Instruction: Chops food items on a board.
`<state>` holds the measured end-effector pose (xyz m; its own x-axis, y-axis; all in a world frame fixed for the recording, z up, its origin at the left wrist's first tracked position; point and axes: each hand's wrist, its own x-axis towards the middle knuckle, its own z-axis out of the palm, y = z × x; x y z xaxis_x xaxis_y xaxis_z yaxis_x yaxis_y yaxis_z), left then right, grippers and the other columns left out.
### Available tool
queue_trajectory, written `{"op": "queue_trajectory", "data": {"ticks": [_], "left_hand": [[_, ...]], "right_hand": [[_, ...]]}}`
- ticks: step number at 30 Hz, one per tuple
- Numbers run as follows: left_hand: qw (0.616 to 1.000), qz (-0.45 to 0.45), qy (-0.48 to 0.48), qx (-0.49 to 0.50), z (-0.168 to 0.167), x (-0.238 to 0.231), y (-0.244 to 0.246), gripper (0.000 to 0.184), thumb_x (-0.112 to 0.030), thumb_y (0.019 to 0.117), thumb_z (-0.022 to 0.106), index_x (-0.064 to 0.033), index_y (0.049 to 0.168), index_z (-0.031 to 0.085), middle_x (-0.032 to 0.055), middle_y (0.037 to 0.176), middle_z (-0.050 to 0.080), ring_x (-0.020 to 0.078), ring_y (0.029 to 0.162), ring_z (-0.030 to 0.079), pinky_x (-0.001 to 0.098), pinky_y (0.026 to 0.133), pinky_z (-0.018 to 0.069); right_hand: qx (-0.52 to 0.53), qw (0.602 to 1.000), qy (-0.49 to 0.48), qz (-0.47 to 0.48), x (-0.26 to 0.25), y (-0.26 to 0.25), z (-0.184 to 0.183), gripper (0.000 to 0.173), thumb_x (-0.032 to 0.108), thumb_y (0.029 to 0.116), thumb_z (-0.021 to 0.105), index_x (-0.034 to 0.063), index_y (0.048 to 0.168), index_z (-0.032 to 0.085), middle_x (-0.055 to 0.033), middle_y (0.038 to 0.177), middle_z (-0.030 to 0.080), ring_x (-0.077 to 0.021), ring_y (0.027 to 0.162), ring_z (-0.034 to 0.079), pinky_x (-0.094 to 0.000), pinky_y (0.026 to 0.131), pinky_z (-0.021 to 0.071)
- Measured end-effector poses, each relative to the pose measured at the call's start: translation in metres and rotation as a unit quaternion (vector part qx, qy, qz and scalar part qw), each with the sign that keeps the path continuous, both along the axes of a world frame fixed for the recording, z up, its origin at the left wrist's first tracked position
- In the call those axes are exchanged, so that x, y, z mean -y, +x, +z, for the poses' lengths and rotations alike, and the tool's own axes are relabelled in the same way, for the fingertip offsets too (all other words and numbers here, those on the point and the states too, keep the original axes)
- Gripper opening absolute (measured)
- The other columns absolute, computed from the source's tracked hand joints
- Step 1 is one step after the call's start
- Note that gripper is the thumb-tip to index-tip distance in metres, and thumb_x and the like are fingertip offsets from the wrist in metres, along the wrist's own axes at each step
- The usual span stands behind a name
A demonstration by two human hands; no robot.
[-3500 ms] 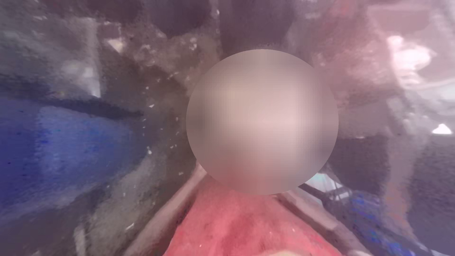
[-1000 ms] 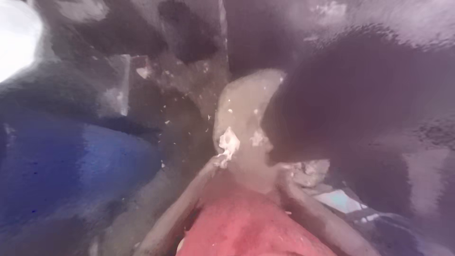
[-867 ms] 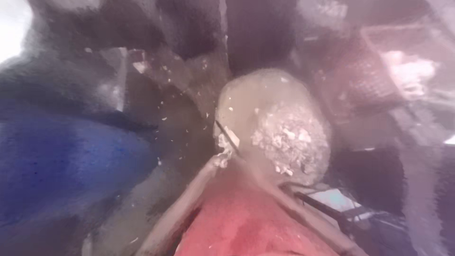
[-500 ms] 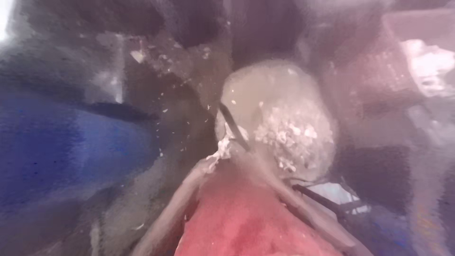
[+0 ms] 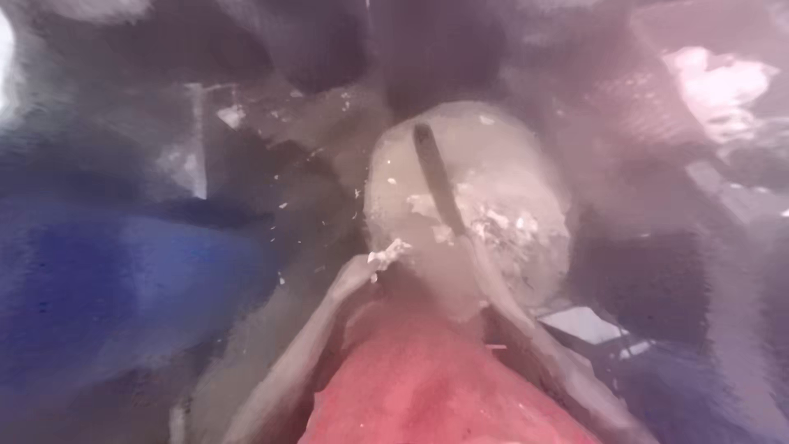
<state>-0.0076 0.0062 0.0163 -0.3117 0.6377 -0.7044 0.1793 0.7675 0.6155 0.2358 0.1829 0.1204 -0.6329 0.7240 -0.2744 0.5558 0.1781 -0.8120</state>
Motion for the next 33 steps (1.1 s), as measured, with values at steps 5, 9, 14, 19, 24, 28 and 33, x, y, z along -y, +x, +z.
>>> {"op": "queue_trajectory", "data": {"ticks": [5,9,14,19,24,28,33], "left_hand": [[0.999,0.045,-0.007,0.017,-0.007,-0.012,0.014,0.043,-0.044,0.1061,0.050,-0.0057,0.117,0.067,0.0087,0.090,0.069,0.0185,0.076,0.066,0.0430,0.074,0.0572],[0.997,0.068,-0.012,0.045,0.005,-0.001,0.006,0.042,-0.042,0.1073,0.048,-0.0056,0.114,0.067,0.0052,0.083,0.066,0.0136,0.067,0.060,0.0345,0.064,0.0527],[0.973,0.191,0.073,0.111,0.033,0.059,-0.033,0.026,-0.029,0.1064,0.052,-0.0089,0.111,0.067,-0.0048,0.069,0.060,0.0042,0.055,0.053,0.0215,0.052,0.0460],[0.955,0.260,0.127,0.071,0.052,0.083,-0.058,0.024,-0.023,0.1069,0.050,-0.0060,0.115,0.064,-0.0050,0.072,0.062,0.0037,0.056,0.055,0.0204,0.053,0.0481],[0.866,0.300,0.288,0.278,0.044,0.046,-0.025,0.025,-0.024,0.1047,0.044,-0.0104,0.109,0.065,-0.0037,0.071,0.063,0.0072,0.059,0.058,0.0250,0.058,0.0532],[0.883,0.309,0.201,0.292,-0.027,0.021,0.011,0.032,-0.026,0.1106,0.043,-0.0029,0.124,0.059,0.0072,0.088,0.070,0.0139,0.069,0.065,0.0291,0.063,0.0564],[0.908,0.309,0.101,0.264,-0.055,0.029,0.032,0.033,-0.027,0.1099,0.045,-0.0029,0.130,0.056,0.0081,0.090,0.071,0.0139,0.066,0.064,0.0281,0.057,0.0548]], "right_hand": [[-0.009,0.997,-0.020,0.070,0.045,-0.007,-0.004,0.049,0.032,0.1080,0.043,0.0007,0.144,0.051,-0.0176,0.122,0.068,-0.0219,0.109,0.068,-0.0401,0.099,0.0546],[0.162,0.967,-0.140,0.136,0.050,0.008,-0.094,0.056,0.048,0.1099,0.034,0.0049,0.140,0.054,-0.0197,0.120,0.067,-0.0309,0.110,0.067,-0.0520,0.098,0.0525],[0.197,0.970,-0.106,0.091,0.044,0.022,-0.072,0.052,0.042,0.1101,0.039,0.0020,0.140,0.053,-0.0218,0.116,0.067,-0.0341,0.105,0.067,-0.0531,0.095,0.0529],[0.202,0.960,-0.085,0.172,0.060,0.024,-0.090,0.053,0.043,0.1078,0.046,0.0023,0.141,0.051,-0.0195,0.114,0.068,-0.0318,0.102,0.069,-0.0515,0.091,0.0551],[0.072,0.938,-0.327,0.086,0.074,0.031,-0.119,0.043,0.037,0.1100,0.042,-0.0022,0.120,0.057,-0.0036,0.081,0.057,-0.0089,0.066,0.055,-0.0278,0.065,0.0513],[0.106,0.975,-0.194,0.008,0.051,0.007,-0.077,0.046,0.039,0.1099,0.040,0.0022,0.135,0.053,-0.0109,0.096,0.063,-0.0181,0.079,0.063,-0.0382,0.074,0.0560],[-0.013,0.997,-0.070,0.005,0.047,-0.007,-0.016,0.051,0.033,0.1070,0.045,-0.0040,0.142,0.048,-0.0142,0.111,0.068,-0.0152,0.097,0.067,-0.0343,0.090,0.0569]]}}
